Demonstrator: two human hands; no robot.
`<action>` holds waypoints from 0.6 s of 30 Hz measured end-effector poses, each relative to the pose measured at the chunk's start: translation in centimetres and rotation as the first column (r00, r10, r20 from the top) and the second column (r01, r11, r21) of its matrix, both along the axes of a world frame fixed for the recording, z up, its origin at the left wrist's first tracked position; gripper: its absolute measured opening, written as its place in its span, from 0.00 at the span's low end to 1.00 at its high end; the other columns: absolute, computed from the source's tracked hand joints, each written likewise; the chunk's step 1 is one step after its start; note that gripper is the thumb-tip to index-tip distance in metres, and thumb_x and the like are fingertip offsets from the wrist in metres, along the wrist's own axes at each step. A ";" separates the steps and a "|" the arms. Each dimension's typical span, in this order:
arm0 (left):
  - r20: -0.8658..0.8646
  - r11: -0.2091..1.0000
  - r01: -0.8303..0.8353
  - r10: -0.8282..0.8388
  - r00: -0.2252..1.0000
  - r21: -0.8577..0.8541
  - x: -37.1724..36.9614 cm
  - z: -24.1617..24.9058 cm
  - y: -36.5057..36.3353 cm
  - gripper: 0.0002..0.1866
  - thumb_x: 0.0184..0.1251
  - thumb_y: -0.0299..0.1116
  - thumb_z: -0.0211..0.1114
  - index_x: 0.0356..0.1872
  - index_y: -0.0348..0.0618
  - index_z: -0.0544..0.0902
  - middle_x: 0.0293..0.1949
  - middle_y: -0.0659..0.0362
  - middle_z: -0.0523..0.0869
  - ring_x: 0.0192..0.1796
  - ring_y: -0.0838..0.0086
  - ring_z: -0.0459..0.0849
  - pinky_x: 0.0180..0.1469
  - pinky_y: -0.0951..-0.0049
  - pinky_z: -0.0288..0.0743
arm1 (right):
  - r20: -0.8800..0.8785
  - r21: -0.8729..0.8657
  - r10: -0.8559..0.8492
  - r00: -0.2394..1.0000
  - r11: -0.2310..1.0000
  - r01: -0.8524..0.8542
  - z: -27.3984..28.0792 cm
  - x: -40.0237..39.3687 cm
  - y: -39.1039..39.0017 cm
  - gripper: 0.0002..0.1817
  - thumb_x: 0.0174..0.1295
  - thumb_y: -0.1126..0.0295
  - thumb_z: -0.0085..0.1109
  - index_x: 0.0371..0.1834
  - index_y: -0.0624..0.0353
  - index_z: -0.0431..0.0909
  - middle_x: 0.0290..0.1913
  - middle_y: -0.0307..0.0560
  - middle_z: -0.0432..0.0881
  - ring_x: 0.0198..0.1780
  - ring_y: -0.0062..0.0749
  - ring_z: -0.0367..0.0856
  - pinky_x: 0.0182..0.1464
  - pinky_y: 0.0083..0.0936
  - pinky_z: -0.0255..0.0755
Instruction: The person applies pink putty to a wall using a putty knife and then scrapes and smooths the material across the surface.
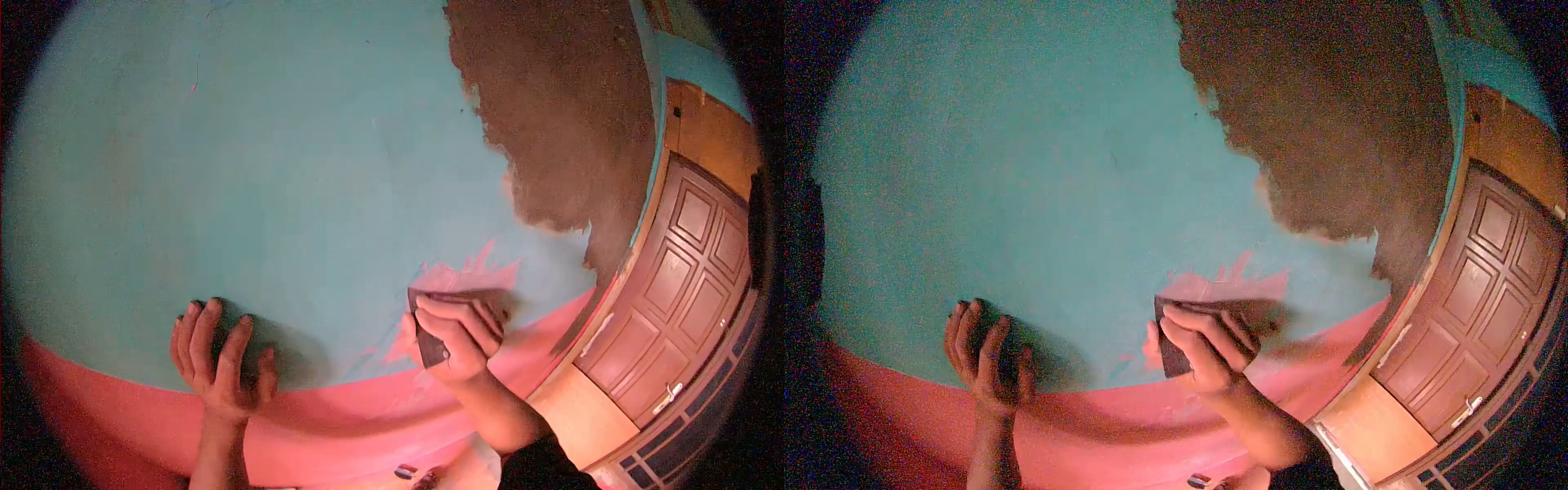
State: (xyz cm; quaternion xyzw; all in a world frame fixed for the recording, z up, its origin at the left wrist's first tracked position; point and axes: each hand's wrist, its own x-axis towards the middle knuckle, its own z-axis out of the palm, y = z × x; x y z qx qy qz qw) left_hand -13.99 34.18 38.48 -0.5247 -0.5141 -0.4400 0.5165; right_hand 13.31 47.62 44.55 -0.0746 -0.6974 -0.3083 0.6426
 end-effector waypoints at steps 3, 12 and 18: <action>0.005 1.000 -0.018 0.018 1.000 0.020 0.0 -0.2 0.3 0.21 0.64 0.44 0.71 0.56 0.48 0.88 0.69 0.44 0.81 0.73 0.46 0.76 0.75 0.40 0.64 | -0.014 0.056 0.018 1.000 0.998 -0.017 0.0 -0.1 0.4 0.12 0.47 0.74 0.82 0.34 0.53 0.87 0.40 0.40 0.92 0.34 0.37 0.91 0.39 0.31 0.84; 0.020 1.000 -0.007 0.006 1.000 0.016 0.2 -0.3 0.3 0.20 0.63 0.42 0.71 0.55 0.48 0.88 0.69 0.45 0.81 0.74 0.46 0.76 0.76 0.41 0.63 | -0.011 0.060 0.016 1.000 0.998 -0.016 0.5 -0.6 0.2 0.09 0.55 0.71 0.80 0.32 0.55 0.85 0.38 0.41 0.91 0.34 0.38 0.90 0.39 0.32 0.83; 0.036 1.000 0.000 -0.001 0.999 0.005 0.5 -0.3 0.2 0.20 0.64 0.42 0.71 0.55 0.49 0.88 0.70 0.45 0.81 0.74 0.46 0.75 0.77 0.41 0.63 | -0.058 0.009 0.036 0.998 0.999 -0.036 0.6 -1.7 0.0 0.09 0.57 0.71 0.79 0.33 0.56 0.85 0.39 0.42 0.91 0.35 0.38 0.90 0.38 0.32 0.81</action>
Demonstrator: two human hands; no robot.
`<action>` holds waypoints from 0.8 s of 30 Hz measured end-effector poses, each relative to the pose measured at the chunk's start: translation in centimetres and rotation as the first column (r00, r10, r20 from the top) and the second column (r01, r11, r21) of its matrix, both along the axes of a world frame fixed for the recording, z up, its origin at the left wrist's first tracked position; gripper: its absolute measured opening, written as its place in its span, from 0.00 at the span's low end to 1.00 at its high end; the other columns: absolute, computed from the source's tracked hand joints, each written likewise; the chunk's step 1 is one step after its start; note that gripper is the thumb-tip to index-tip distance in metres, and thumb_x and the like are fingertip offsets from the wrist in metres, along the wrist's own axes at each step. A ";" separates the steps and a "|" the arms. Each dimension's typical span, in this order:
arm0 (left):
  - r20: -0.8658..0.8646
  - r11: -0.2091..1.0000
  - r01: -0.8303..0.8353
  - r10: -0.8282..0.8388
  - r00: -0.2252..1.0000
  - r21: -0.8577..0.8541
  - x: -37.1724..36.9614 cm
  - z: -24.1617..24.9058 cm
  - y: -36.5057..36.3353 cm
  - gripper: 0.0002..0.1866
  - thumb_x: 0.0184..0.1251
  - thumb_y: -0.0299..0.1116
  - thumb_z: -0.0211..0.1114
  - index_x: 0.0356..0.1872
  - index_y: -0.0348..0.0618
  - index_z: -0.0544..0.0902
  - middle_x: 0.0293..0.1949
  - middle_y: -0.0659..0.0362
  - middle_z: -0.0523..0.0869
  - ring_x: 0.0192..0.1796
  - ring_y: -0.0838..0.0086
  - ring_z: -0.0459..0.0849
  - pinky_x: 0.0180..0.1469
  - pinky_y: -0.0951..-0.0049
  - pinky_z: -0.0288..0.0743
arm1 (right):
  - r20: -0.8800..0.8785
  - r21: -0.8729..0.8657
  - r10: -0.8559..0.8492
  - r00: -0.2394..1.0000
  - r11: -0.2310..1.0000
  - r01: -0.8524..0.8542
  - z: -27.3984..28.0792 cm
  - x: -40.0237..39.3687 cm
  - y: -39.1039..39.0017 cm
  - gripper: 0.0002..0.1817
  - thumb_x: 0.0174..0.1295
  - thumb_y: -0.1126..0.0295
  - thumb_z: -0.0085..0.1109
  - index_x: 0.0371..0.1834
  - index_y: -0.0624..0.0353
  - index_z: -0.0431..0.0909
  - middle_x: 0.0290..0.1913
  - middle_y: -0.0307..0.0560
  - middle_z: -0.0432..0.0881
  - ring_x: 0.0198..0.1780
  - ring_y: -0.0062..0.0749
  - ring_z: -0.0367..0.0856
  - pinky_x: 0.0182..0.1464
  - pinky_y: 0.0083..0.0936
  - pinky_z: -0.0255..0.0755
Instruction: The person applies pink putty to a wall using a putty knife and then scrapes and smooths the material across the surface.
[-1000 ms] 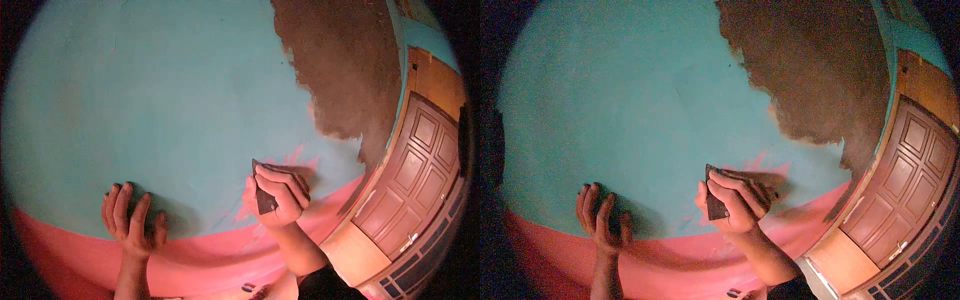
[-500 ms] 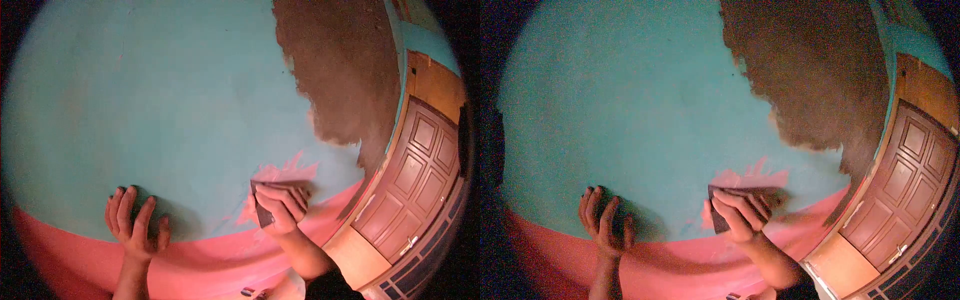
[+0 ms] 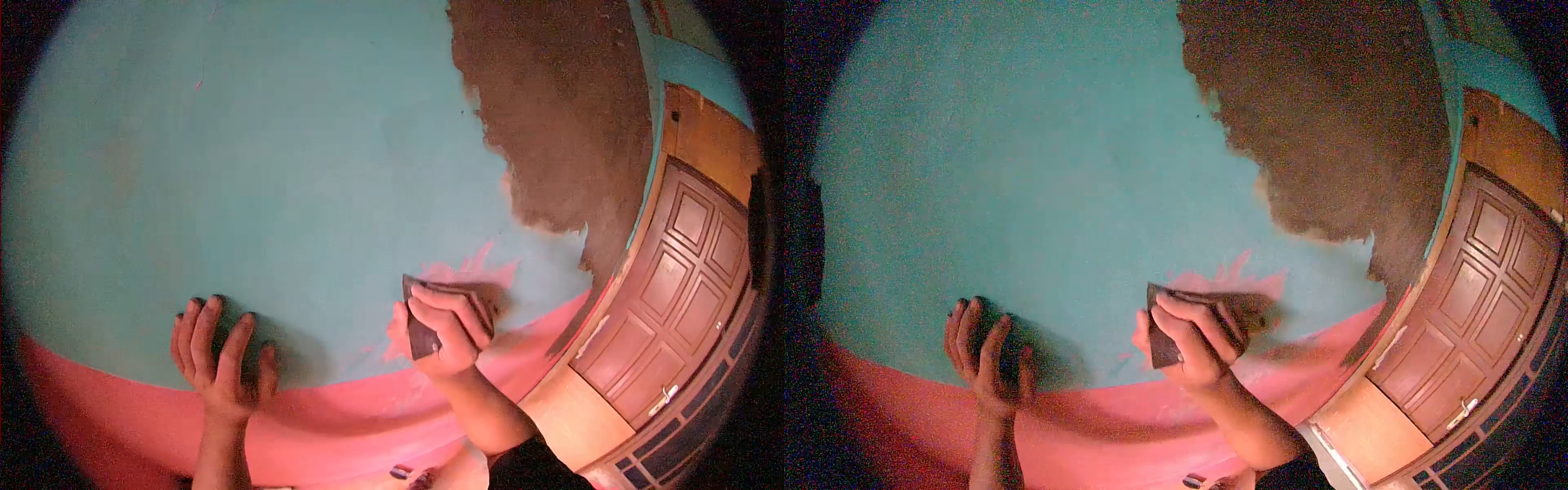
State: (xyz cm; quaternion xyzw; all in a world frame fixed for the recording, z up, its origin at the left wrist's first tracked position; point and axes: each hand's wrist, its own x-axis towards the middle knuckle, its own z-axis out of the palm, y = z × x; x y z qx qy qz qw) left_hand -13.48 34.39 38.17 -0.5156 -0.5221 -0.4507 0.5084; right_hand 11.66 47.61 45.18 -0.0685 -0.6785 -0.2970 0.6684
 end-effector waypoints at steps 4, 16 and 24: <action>-0.004 1.000 -0.002 0.002 1.000 0.013 -0.2 0.0 0.2 0.20 0.64 0.42 0.70 0.56 0.49 0.88 0.70 0.45 0.81 0.74 0.46 0.75 0.77 0.41 0.62 | -0.019 0.060 0.003 1.000 0.998 -0.002 -0.6 0.2 0.7 0.12 0.50 0.73 0.82 0.35 0.55 0.88 0.40 0.44 0.91 0.35 0.40 0.90 0.40 0.33 0.85; -0.001 1.000 0.007 -0.007 1.000 0.015 -0.1 0.1 0.4 0.20 0.64 0.42 0.70 0.56 0.50 0.88 0.69 0.46 0.82 0.75 0.47 0.75 0.77 0.42 0.61 | -0.143 0.036 -0.012 0.990 0.999 0.018 2.0 -1.4 0.3 0.09 0.57 0.72 0.79 0.32 0.59 0.84 0.36 0.46 0.90 0.33 0.39 0.90 0.39 0.33 0.84; -0.016 1.000 0.019 -0.019 1.000 0.014 -0.6 -0.1 0.0 0.20 0.64 0.43 0.70 0.55 0.50 0.89 0.70 0.47 0.81 0.75 0.48 0.75 0.78 0.43 0.61 | -0.116 0.041 -0.026 0.993 0.999 0.031 1.5 -0.4 0.3 0.08 0.57 0.75 0.78 0.31 0.60 0.84 0.34 0.45 0.90 0.34 0.39 0.90 0.39 0.30 0.82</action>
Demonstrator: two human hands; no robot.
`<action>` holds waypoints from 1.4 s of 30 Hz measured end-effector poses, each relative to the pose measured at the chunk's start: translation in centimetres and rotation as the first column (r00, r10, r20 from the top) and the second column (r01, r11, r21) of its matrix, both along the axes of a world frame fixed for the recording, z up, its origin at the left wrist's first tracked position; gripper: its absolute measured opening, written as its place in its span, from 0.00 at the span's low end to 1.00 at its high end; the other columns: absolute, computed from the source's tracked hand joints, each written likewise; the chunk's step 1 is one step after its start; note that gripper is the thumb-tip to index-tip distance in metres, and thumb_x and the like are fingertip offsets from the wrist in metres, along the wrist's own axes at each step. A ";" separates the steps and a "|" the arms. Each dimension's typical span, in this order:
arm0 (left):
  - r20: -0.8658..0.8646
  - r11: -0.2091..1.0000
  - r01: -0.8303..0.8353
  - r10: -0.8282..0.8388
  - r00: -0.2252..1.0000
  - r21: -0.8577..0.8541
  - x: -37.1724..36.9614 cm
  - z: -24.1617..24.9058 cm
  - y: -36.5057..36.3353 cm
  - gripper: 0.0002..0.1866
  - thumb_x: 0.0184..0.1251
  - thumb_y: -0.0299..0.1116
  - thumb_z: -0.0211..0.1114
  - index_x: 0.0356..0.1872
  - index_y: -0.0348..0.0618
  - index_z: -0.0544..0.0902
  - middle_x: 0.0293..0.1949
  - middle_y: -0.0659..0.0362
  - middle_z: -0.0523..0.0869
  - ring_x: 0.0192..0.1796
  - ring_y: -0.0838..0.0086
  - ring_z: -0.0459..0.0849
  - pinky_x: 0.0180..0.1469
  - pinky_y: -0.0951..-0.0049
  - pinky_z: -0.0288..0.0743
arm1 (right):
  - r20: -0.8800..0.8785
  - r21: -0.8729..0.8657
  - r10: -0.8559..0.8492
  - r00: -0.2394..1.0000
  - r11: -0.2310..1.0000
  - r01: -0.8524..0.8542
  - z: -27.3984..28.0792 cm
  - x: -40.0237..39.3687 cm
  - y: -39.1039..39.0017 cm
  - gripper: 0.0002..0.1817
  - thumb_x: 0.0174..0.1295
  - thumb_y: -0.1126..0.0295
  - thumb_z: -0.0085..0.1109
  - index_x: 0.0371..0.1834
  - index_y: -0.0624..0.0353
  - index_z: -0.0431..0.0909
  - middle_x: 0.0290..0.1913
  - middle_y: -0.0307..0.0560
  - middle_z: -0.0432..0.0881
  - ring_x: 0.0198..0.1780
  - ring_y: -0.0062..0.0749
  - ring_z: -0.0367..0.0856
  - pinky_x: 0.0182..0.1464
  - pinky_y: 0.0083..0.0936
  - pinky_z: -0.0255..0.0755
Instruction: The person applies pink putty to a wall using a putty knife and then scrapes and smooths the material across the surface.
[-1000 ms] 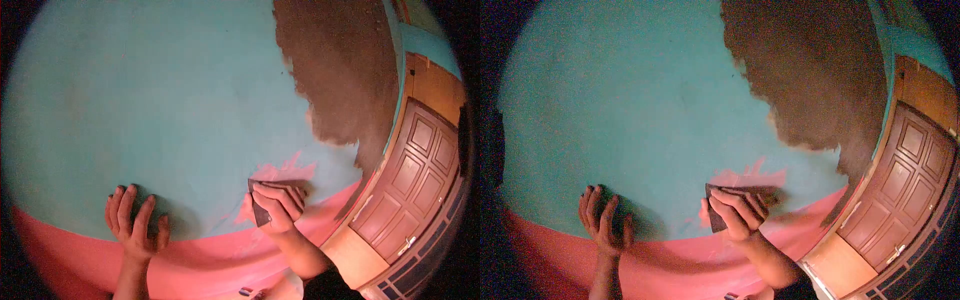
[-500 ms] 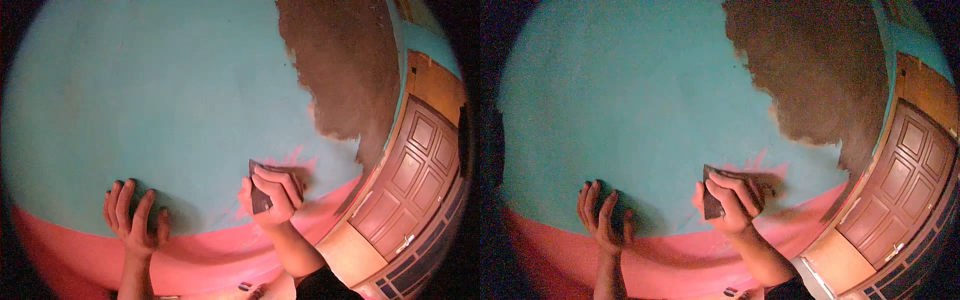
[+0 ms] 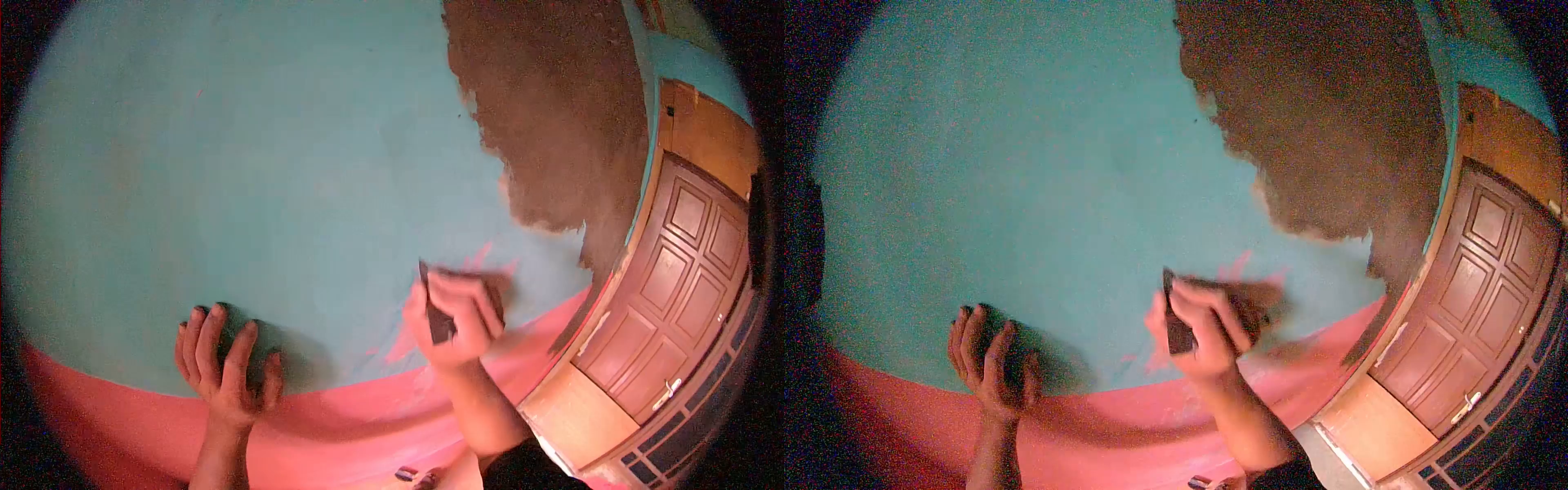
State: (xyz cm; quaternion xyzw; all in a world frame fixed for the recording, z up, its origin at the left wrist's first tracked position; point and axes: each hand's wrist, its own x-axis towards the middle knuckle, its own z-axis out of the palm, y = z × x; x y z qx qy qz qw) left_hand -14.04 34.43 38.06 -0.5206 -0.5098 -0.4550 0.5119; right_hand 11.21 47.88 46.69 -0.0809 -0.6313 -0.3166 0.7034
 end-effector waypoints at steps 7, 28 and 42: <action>-0.013 1.000 0.004 -0.004 1.000 -0.019 -0.3 0.1 -0.3 0.19 0.66 0.43 0.70 0.56 0.49 0.89 0.70 0.46 0.82 0.74 0.48 0.76 0.77 0.44 0.62 | 0.028 -0.043 0.042 0.999 0.998 -0.041 -1.7 0.1 -0.9 0.08 0.56 0.76 0.78 0.31 0.60 0.84 0.34 0.48 0.90 0.33 0.40 0.90 0.39 0.32 0.83; -0.020 0.999 0.005 -0.006 1.000 -0.035 -0.3 -0.2 -0.2 0.21 0.64 0.43 0.70 0.57 0.50 0.89 0.71 0.47 0.81 0.75 0.47 0.76 0.78 0.43 0.62 | -0.028 0.018 0.017 0.999 1.000 -0.017 0.3 0.0 0.8 0.09 0.54 0.77 0.78 0.33 0.62 0.84 0.36 0.49 0.89 0.34 0.41 0.87 0.38 0.34 0.81; -0.027 0.996 0.016 -0.018 0.999 -0.085 -0.3 -0.8 -0.4 0.24 0.62 0.43 0.71 0.59 0.50 0.89 0.72 0.47 0.80 0.76 0.48 0.74 0.78 0.42 0.60 | -0.087 -0.073 -0.023 0.996 0.997 0.017 0.5 0.2 0.0 0.10 0.52 0.74 0.81 0.32 0.57 0.85 0.34 0.46 0.88 0.32 0.40 0.88 0.36 0.33 0.81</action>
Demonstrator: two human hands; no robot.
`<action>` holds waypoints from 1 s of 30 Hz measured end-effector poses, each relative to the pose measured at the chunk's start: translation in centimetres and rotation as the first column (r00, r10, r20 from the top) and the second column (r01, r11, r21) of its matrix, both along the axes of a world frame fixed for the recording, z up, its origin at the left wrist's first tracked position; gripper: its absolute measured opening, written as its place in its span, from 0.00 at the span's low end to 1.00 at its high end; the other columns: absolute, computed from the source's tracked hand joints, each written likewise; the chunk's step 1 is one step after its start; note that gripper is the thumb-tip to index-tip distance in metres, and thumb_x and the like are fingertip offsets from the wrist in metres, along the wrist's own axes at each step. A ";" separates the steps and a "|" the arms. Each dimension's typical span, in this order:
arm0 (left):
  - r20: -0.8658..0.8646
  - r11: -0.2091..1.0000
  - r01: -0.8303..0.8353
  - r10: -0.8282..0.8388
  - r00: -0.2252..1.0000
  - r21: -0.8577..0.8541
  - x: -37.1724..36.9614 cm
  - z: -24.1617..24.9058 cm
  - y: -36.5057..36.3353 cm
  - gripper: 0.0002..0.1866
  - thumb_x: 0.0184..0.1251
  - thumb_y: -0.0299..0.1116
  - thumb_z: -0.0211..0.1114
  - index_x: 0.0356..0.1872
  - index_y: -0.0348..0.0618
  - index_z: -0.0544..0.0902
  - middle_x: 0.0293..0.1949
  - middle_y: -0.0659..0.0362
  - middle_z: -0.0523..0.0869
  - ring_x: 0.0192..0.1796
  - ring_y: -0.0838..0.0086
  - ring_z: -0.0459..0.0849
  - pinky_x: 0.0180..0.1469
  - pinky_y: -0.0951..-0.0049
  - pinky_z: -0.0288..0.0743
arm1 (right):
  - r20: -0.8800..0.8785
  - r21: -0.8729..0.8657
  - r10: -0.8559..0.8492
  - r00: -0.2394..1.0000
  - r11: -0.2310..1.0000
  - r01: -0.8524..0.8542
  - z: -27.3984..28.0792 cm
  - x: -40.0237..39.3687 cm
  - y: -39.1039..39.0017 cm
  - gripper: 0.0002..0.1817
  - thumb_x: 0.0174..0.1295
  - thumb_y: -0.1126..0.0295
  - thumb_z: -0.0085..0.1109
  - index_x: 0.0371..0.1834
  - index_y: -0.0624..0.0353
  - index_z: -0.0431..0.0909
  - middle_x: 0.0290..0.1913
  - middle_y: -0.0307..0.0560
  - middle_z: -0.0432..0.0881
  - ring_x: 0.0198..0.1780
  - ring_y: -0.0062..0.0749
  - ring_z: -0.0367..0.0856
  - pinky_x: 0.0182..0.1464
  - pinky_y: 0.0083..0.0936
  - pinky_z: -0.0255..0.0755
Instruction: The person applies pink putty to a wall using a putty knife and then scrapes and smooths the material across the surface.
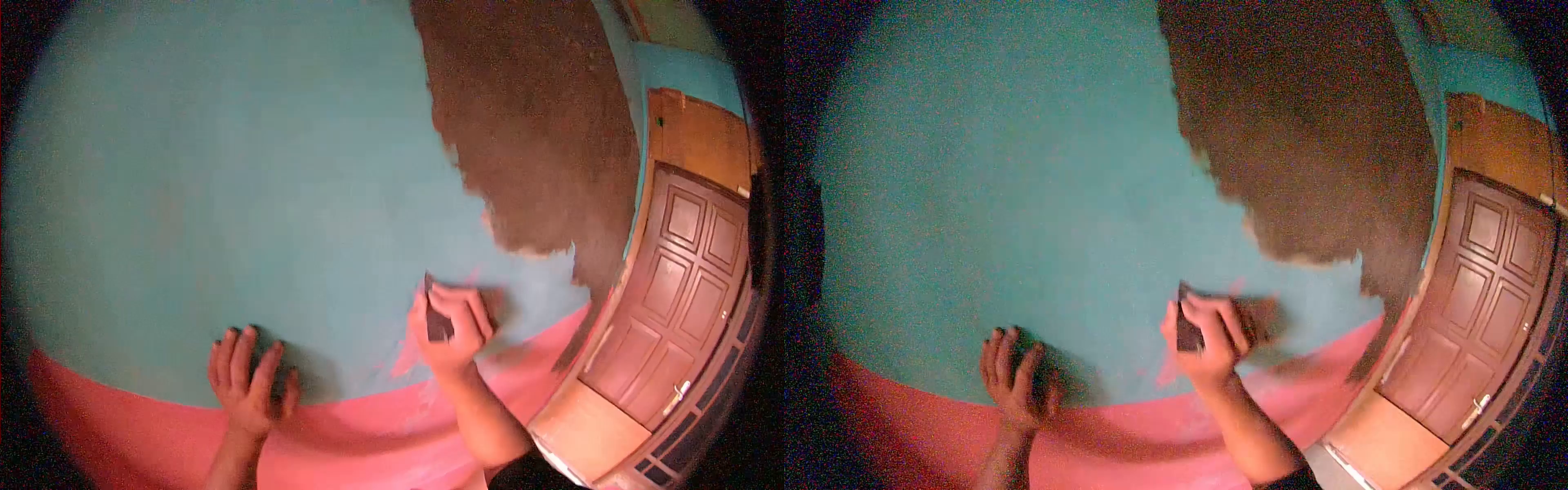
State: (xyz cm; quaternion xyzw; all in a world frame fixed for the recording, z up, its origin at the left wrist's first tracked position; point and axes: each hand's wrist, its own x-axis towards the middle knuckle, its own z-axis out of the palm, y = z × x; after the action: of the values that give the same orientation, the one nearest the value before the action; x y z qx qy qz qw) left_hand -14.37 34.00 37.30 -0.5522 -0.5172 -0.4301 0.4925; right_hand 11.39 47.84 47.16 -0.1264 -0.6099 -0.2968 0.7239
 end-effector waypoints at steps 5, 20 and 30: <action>0.004 0.997 0.038 -0.038 0.999 -0.068 -0.2 1.3 -0.4 0.26 0.58 0.47 0.74 0.60 0.56 0.89 0.73 0.52 0.80 0.76 0.52 0.74 0.79 0.40 0.58 | -0.017 0.064 0.014 1.000 0.998 -0.013 -0.4 0.2 -0.7 0.10 0.50 0.79 0.80 0.30 0.58 0.85 0.34 0.47 0.88 0.32 0.39 0.90 0.36 0.34 0.83; -0.253 0.964 -0.203 0.156 0.955 -0.170 -2.3 17.9 -3.1 0.44 0.61 0.63 0.71 0.77 0.54 0.76 0.83 0.47 0.66 0.85 0.43 0.59 0.85 0.34 0.42 | -0.150 -0.069 0.027 0.988 0.997 -0.038 3.2 -1.5 -1.2 0.11 0.52 0.78 0.80 0.35 0.59 0.86 0.41 0.47 0.91 0.40 0.41 0.91 0.42 0.33 0.83; 0.078 0.968 -0.011 -0.009 0.997 0.251 3.2 37.8 8.6 0.35 0.63 0.51 0.71 0.67 0.39 0.83 0.70 0.33 0.78 0.75 0.39 0.74 0.79 0.44 0.66 | -0.130 -0.181 0.336 0.933 0.917 -0.355 0.0 2.3 4.7 0.04 0.63 0.82 0.62 0.35 0.62 0.85 0.38 0.49 0.87 0.42 0.39 0.85 0.51 0.36 0.82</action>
State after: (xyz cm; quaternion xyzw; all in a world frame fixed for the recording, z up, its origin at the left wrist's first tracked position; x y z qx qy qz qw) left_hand -11.17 42.61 75.06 -0.4679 -0.4777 -0.5134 0.5379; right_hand 13.65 52.51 47.16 -0.1036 -0.6139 -0.0945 0.7768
